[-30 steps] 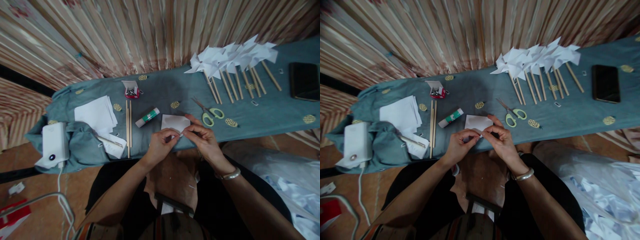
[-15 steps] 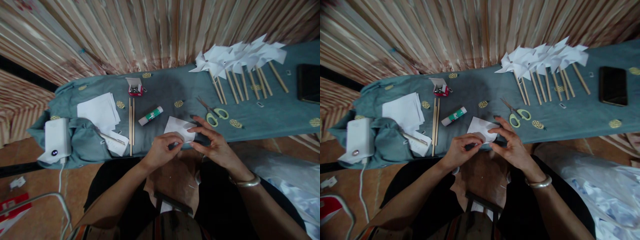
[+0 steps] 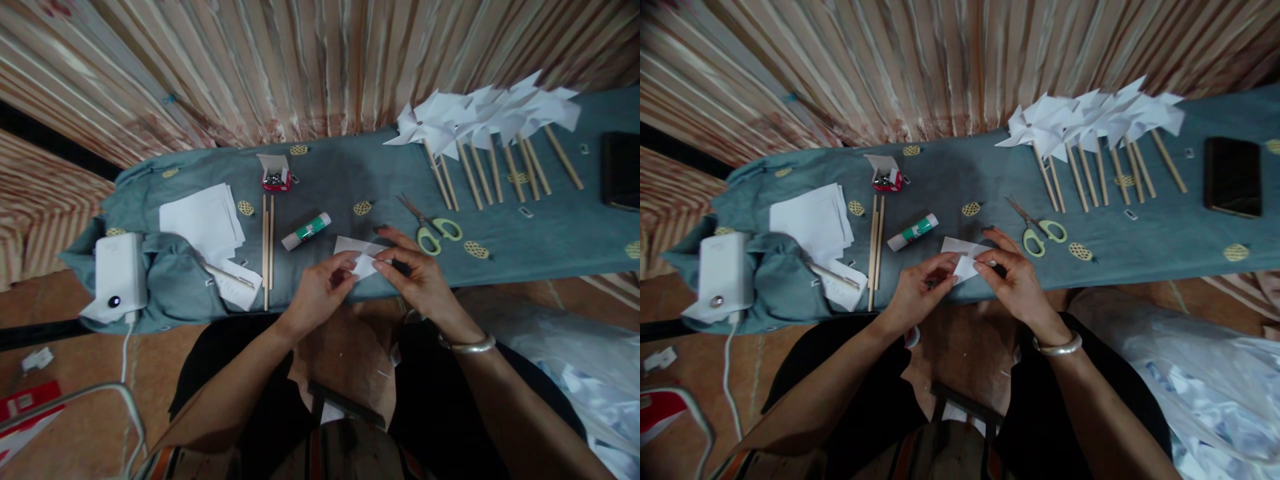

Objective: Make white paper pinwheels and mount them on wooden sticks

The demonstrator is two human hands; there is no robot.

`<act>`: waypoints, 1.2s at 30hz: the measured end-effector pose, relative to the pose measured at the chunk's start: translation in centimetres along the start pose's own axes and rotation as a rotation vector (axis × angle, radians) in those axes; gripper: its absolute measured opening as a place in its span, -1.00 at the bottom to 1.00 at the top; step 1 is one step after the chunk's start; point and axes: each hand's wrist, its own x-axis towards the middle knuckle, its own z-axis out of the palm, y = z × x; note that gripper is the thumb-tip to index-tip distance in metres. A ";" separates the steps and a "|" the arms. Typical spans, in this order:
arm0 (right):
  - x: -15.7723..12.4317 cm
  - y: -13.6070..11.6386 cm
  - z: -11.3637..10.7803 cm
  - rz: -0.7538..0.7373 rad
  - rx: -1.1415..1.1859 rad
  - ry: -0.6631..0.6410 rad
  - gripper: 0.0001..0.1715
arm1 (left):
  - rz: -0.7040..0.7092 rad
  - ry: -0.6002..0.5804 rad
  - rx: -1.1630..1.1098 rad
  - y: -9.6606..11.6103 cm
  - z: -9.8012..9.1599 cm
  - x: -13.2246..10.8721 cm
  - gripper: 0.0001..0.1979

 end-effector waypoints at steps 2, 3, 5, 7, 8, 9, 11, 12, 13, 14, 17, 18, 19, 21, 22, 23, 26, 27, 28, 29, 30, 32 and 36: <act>0.6 0.1 0.4 0.000 -0.002 0.019 -0.89 | -0.028 0.005 0.014 -0.3 -0.2 0.1 -0.60; 0.9 0.1 0.7 -0.002 -0.005 0.029 -0.89 | -0.034 0.006 0.027 -0.4 -0.4 0.1 -0.59; 1.5 0.3 1.0 -0.012 -0.022 0.045 -0.89 | -0.034 0.001 0.057 -0.5 -0.7 0.1 -0.61; 1.9 0.5 1.3 -0.028 -0.049 0.048 -0.89 | -0.025 -0.013 0.108 -0.4 -1.1 0.1 -0.62; 2.2 0.6 1.4 -0.039 -0.064 0.046 -0.89 | -0.020 -0.020 0.141 -0.4 -1.4 0.1 -0.62; 2.3 0.6 1.5 -0.051 -0.078 0.044 -0.88 | -0.014 -0.026 0.177 -0.3 -1.5 0.1 -0.61; 2.6 0.7 1.7 -0.073 -0.102 0.039 -0.86 | 0.000 -0.034 0.252 -0.3 -1.9 0.1 -0.62; 2.7 0.7 1.7 -0.082 -0.111 0.038 -0.86 | 0.009 -0.035 0.284 -0.2 -2.0 0.0 -0.63; 2.8 0.6 1.8 -0.086 -0.118 0.038 -0.86 | 0.018 -0.034 0.309 -0.3 -2.1 0.0 -0.64; 2.9 0.6 1.9 -0.089 -0.123 0.041 -0.86 | 0.024 -0.034 0.328 -0.3 -2.2 -0.1 -0.65; 3.1 0.5 2.3 -0.097 -0.129 0.045 -0.87 | 0.027 -0.041 0.360 -0.4 -2.3 -0.2 -0.63; 3.2 0.5 2.4 -0.099 -0.130 0.049 -0.87 | 0.024 -0.045 0.369 -0.4 -2.3 -0.2 -0.63; 3.3 0.5 2.5 -0.100 -0.132 0.051 -0.88 | 0.023 -0.048 0.378 -0.5 -2.3 -0.2 -0.63; 3.5 0.6 2.8 -0.101 -0.142 0.054 -0.88 | 0.023 -0.050 0.397 -0.5 -2.3 -0.2 -0.63; 3.6 0.6 2.9 -0.102 -0.148 0.058 -0.89 | 0.025 -0.050 0.406 -0.5 -2.4 -0.3 -0.63; 3.7 0.7 3.0 -0.107 -0.153 0.064 -0.89 | 0.028 -0.050 0.415 -0.5 -2.4 -0.3 -0.63; 3.9 0.8 3.2 -0.131 -0.165 0.081 -0.89 | 0.050 -0.049 0.467 -0.5 -2.7 -0.3 -0.66; 3.9 0.8 3.3 -0.135 -0.172 0.086 -0.89 | 0.065 -0.048 0.496 -0.4 -2.8 -0.3 -0.68; 3.9 0.9 3.3 -0.135 -0.179 0.089 -0.90 | 0.087 -0.040 0.530 -0.3 -2.8 -0.4 -0.70; 3.9 0.9 3.3 -0.132 -0.186 0.087 -0.90 | 0.116 -0.028 0.563 -0.2 -2.9 -0.4 -0.72; 3.8 0.9 3.3 -0.128 -0.192 0.085 -0.90 | 0.152 -0.016 0.587 -0.1 -2.8 -0.4 -0.73; 3.8 0.8 3.4 -0.125 -0.201 0.080 -0.90 | 0.237 -0.005 0.602 0.2 -2.6 -0.4 -0.73; 3.8 0.8 3.5 -0.129 -0.215 0.083 -0.91 | 0.317 -0.063 0.572 0.2 -1.7 -0.5 -0.69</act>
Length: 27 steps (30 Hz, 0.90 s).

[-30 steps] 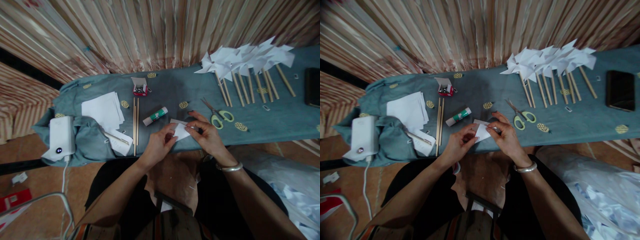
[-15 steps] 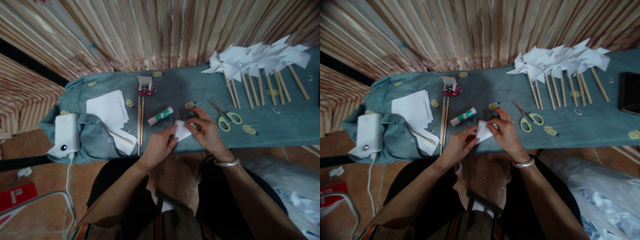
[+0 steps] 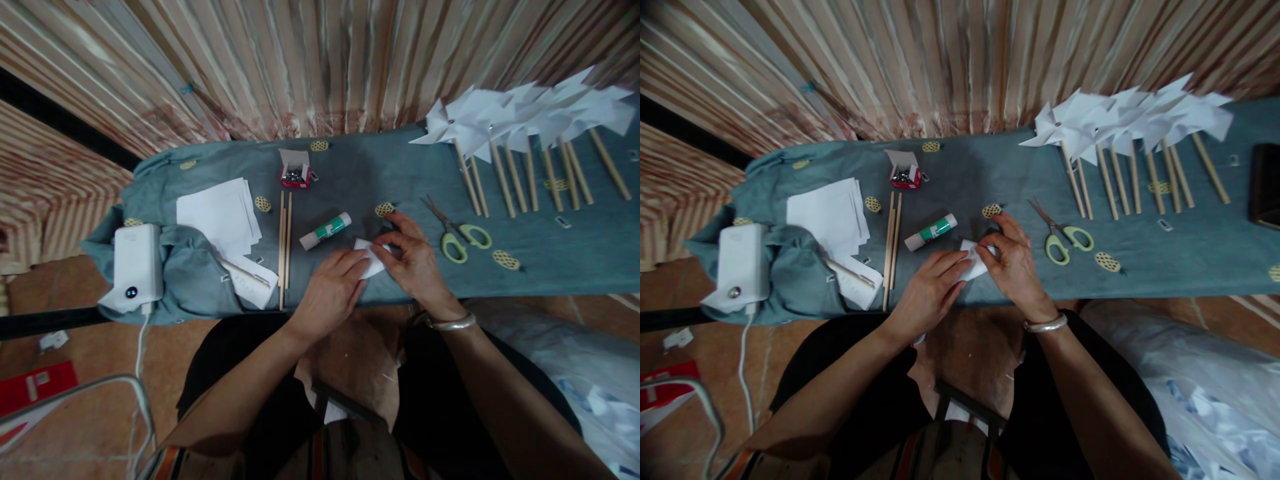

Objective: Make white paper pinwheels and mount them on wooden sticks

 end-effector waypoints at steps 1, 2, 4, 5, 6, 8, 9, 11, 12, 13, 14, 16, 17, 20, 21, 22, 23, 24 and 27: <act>0.0 0.0 0.0 0.001 -0.001 0.002 -0.91 | -0.002 -0.019 -0.002 0.1 0.2 0.0 -0.68; 0.0 0.0 0.1 0.002 0.000 0.005 -0.92 | -0.007 -0.038 0.000 0.1 0.4 -0.1 -0.67; 0.0 0.1 0.2 0.007 0.000 0.012 -0.92 | -0.011 -0.068 0.012 0.2 0.7 -0.2 -0.66; -0.1 0.1 0.3 0.009 0.000 0.015 -0.92 | -0.008 -0.075 0.020 0.2 0.8 -0.3 -0.66; -0.1 0.1 0.3 0.011 -0.001 0.017 -0.92 | -0.004 -0.077 0.027 0.2 0.9 -0.4 -0.66; -0.1 0.1 0.4 0.017 -0.005 0.021 -0.91 | -0.002 -0.079 0.039 0.2 0.9 -0.4 -0.65; -0.1 0.0 0.4 0.021 -0.008 0.023 -0.91 | -0.003 -0.081 0.044 0.2 0.9 -0.5 -0.65; -0.2 -0.1 0.4 0.029 -0.016 0.027 -0.91 | -0.004 -0.083 0.056 0.2 0.9 -0.5 -0.65; -0.2 -0.1 0.4 0.032 -0.020 0.028 -0.91 | -0.005 -0.085 0.061 0.1 0.9 -0.5 -0.64; -0.2 -0.2 0.5 0.035 -0.024 0.028 -0.91 | -0.005 -0.089 0.065 0.1 0.9 -0.5 -0.64; -0.2 -0.2 0.5 0.038 -0.026 0.028 -0.91 | -0.007 -0.094 0.068 0.1 0.9 -0.5 -0.64; -0.2 -0.2 0.5 0.041 -0.024 0.023 -0.91 | -0.011 -0.105 0.074 0.1 0.9 -0.5 -0.64; -0.2 -0.3 0.5 0.042 -0.020 0.019 -0.92 | -0.013 -0.109 0.078 0.1 0.9 -0.4 -0.64; -0.3 -0.3 0.5 0.044 -0.016 0.005 -0.92 | -0.007 -0.122 0.100 0.2 0.9 -0.4 -0.64; -0.3 -0.3 0.5 0.042 -0.027 0.001 -0.91 | -0.004 -0.125 0.114 0.3 0.9 -0.3 -0.64; -0.3 -0.3 0.5 0.038 -0.041 0.002 -0.91 | 0.000 -0.129 0.132 0.3 0.9 -0.3 -0.64; -0.3 -0.3 0.4 0.031 -0.059 0.005 -0.90 | 0.005 -0.131 0.152 0.4 0.9 -0.3 -0.64; -0.4 -0.3 0.4 0.022 -0.080 0.009 -0.89 | 0.011 -0.134 0.174 0.5 1.0 -0.3 -0.64; -0.9 -0.4 0.3 -0.014 -0.176 0.013 -0.79 | 0.032 -0.149 0.233 0.6 1.2 -0.4 -0.58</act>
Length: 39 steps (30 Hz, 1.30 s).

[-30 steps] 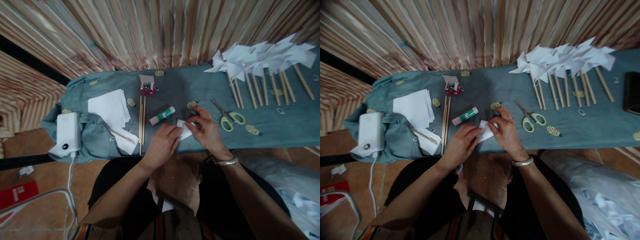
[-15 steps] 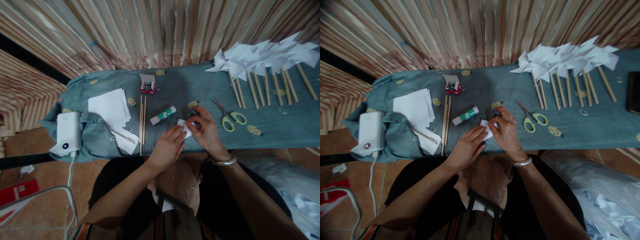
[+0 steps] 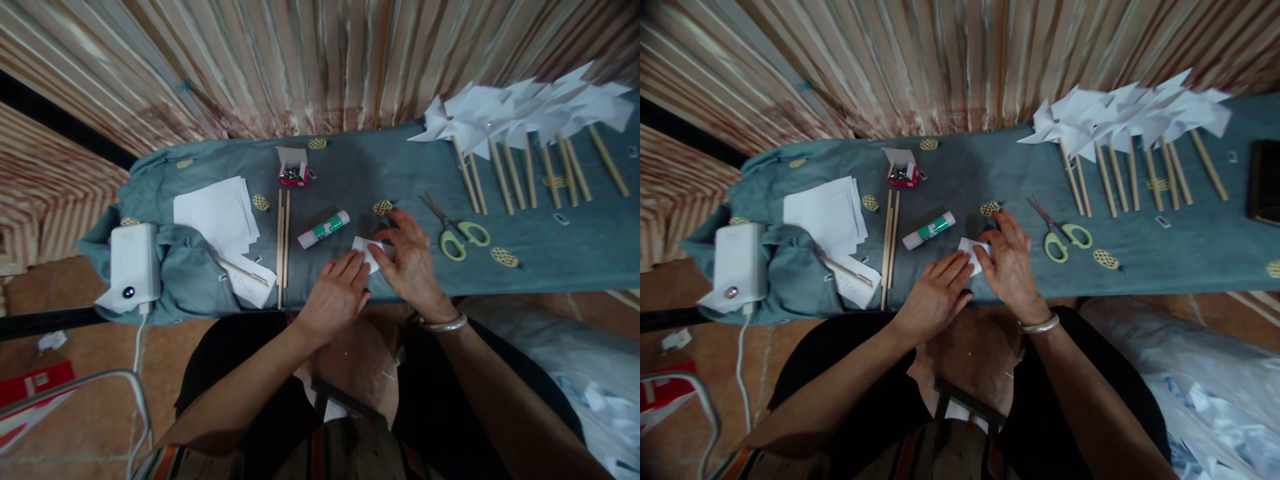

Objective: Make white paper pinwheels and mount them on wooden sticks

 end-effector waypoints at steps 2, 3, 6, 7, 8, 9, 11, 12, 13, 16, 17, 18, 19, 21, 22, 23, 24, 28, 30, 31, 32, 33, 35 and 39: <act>-0.7 -0.2 -0.1 -0.036 -0.084 0.001 -0.63 | 0.012 -0.011 0.036 0.1 0.2 -0.2 -0.51; -1.1 -0.3 -0.2 -0.053 -0.124 0.006 -0.55 | 0.015 -0.017 0.055 0.2 0.3 -0.3 -0.48; -2.4 -0.4 -0.3 -0.074 -0.225 0.032 -0.41 | 0.025 -0.026 0.103 0.3 0.6 -0.6 -0.43; -2.7 -0.4 -0.4 -0.070 -0.255 0.036 -0.40 | 0.031 -0.027 0.113 0.3 0.7 -0.6 -0.42; -2.9 -0.2 -0.5 -0.060 -0.280 0.040 -0.40 | 0.036 -0.026 0.121 0.2 0.9 -0.7 -0.42; -3.0 0.0 -0.7 -0.044 -0.300 0.049 -0.40 | 0.042 -0.023 0.127 0.2 1.0 -0.8 -0.42; -2.9 0.8 -1.2 0.003 -0.324 0.077 -0.41 | 0.057 -0.020 0.134 -0.1 1.4 -1.0 -0.42; -2.8 1.2 -1.4 0.032 -0.330 0.099 -0.41 | 0.063 -0.018 0.134 -0.2 1.5 -1.1 -0.41; -2.7 1.7 -1.7 0.057 -0.332 0.115 -0.41 | 0.068 -0.016 0.131 -0.3 1.7 -1.3 -0.41; -2.3 2.7 -2.1 0.092 -0.329 0.134 -0.42 | 0.090 -0.003 0.121 -0.8 1.9 -2.1 -0.42; -2.3 2.8 -2.1 0.095 -0.326 0.135 -0.43 | 0.101 0.006 0.121 -0.9 1.9 -2.4 -0.43; -2.3 2.9 -2.0 0.096 -0.321 0.139 -0.44 | 0.112 0.018 0.123 -1.0 1.9 -2.7 -0.45; -2.3 2.9 -1.9 0.098 -0.315 0.145 -0.45 | 0.123 0.027 0.124 -1.1 1.9 -3.1 -0.46; -2.4 2.9 -1.7 0.100 -0.304 0.158 -0.49 | 0.139 0.046 0.118 -1.3 1.7 -3.8 -0.51; -2.4 2.8 -1.6 0.098 -0.299 0.162 -0.51 | 0.143 0.054 0.109 -1.4 1.6 -4.2 -0.53; -2.5 2.7 -1.5 0.095 -0.296 0.165 -0.53 | 0.143 0.063 0.097 -1.5 1.6 -4.5 -0.54; -2.6 2.7 -1.4 0.092 -0.294 0.165 -0.55 | 0.141 0.071 0.086 -1.5 1.5 -4.7 -0.56; -2.7 2.6 -1.1 0.095 -0.293 0.182 -0.58 | 0.131 0.093 0.072 -1.6 1.4 -5.5 -0.58; -2.6 2.6 -1.0 0.099 -0.293 0.193 -0.58 | 0.134 0.100 0.086 -1.6 1.5 -5.8 -0.57; -2.6 2.6 -0.9 0.104 -0.293 0.196 -0.58 | 0.135 0.102 0.092 -1.5 1.5 -5.9 -0.57; -2.5 2.6 -0.8 0.111 -0.292 0.199 -0.58 | 0.135 0.103 0.098 -1.5 1.6 -6.0 -0.57; -2.4 2.7 -0.8 0.117 -0.290 0.200 -0.57 | 0.133 0.104 0.102 -1.4 1.6 -6.1 -0.56; -2.3 2.7 -0.9 0.122 -0.278 0.199 -0.55 | 0.127 0.107 0.108 -1.3 1.5 -6.1 -0.57; -2.3 3.0 -1.8 0.064 -0.181 0.180 -0.47 | 0.106 0.110 0.110 -1.0 1.1 -6.0 -0.59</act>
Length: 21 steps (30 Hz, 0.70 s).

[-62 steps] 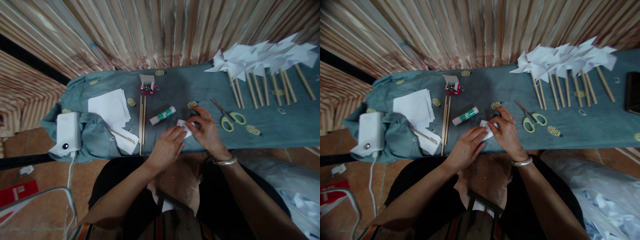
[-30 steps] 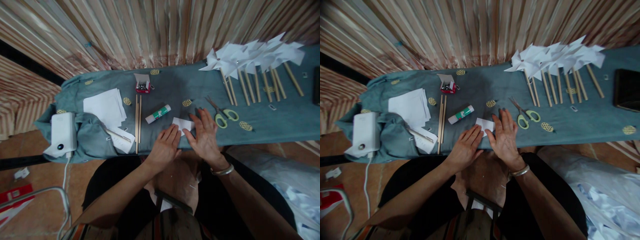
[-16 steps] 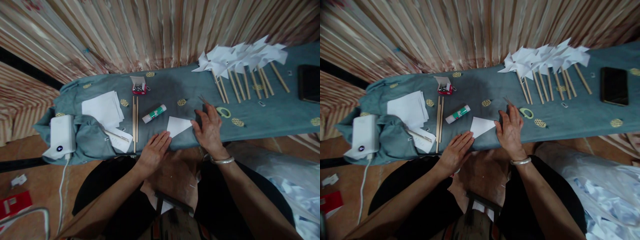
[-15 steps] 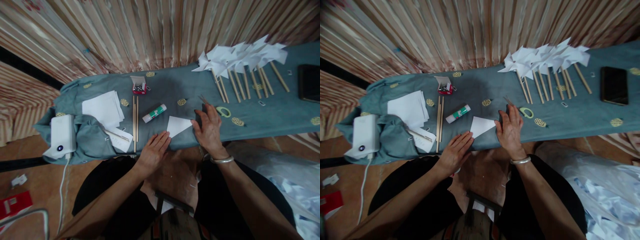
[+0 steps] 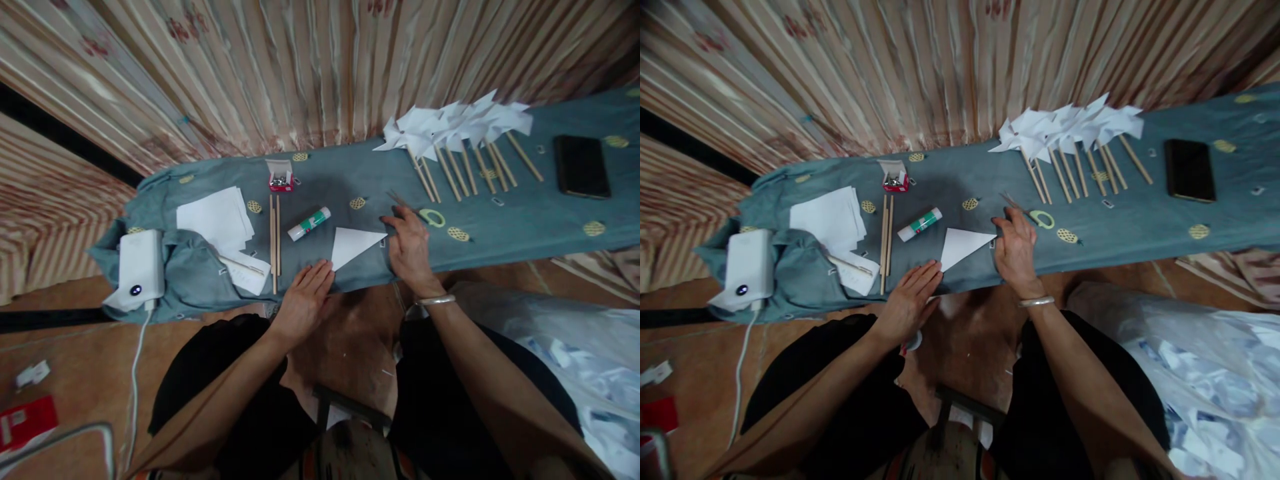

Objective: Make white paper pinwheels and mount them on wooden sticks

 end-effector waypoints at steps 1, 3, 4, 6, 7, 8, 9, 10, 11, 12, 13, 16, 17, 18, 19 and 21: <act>0.0 0.1 -0.3 -0.026 0.039 -0.019 -0.48 | -0.006 0.002 -0.003 0.0 -0.1 0.1 -0.60; -0.1 0.3 -0.9 -0.074 0.102 -0.077 -0.54 | -0.015 0.012 -0.015 0.1 -0.3 0.3 -0.62; -0.1 0.4 -1.2 -0.086 0.120 -0.104 -0.58 | -0.021 0.016 -0.022 0.2 -0.5 0.4 -0.63; -0.3 0.5 -1.5 -0.080 0.137 -0.132 -0.67 | -0.031 0.020 -0.035 0.2 -0.7 0.6 -0.64; -0.4 0.5 -1.6 -0.067 0.144 -0.133 -0.71 | -0.035 0.020 -0.037 0.2 -0.7 0.7 -0.65; -0.5 0.6 -1.7 -0.053 0.155 -0.126 -0.75 | -0.040 0.020 -0.037 0.3 -0.8 0.8 -0.66; -0.5 0.6 -1.8 -0.041 0.171 -0.117 -0.79 | -0.045 0.019 -0.038 0.3 -0.9 0.8 -0.67; -0.5 0.6 -1.8 -0.032 0.192 -0.108 -0.83 | -0.052 0.016 -0.044 0.2 -0.9 0.9 -0.68; -0.5 0.7 -1.9 -0.024 0.216 -0.101 -0.87 | -0.059 0.016 -0.054 0.2 -0.9 0.9 -0.70; -0.5 0.6 -2.0 -0.015 0.244 -0.095 -0.90 | -0.067 0.019 -0.069 0.1 -0.9 0.9 -0.71; -0.5 0.6 -2.1 -0.002 0.277 -0.090 -0.91 | -0.075 0.026 -0.090 0.1 -0.9 1.0 -0.71; -0.5 0.1 -2.7 0.071 0.414 -0.077 -0.92 | -0.118 0.097 -0.184 -0.2 -1.0 1.4 -0.62; -0.5 -0.1 -2.9 0.103 0.468 -0.071 -0.91 | -0.140 0.136 -0.223 -0.3 -1.1 1.7 -0.56; -0.6 -0.3 -3.1 0.134 0.518 -0.065 -0.91 | -0.165 0.175 -0.262 -0.3 -1.2 2.0 -0.50; -0.7 -0.6 -3.3 0.159 0.561 -0.060 -0.90 | -0.190 0.216 -0.297 -0.3 -1.3 2.5 -0.46; -1.0 -1.2 -3.6 0.190 0.614 -0.056 -0.88 | -0.232 0.266 -0.346 -0.3 -1.5 3.6 -0.41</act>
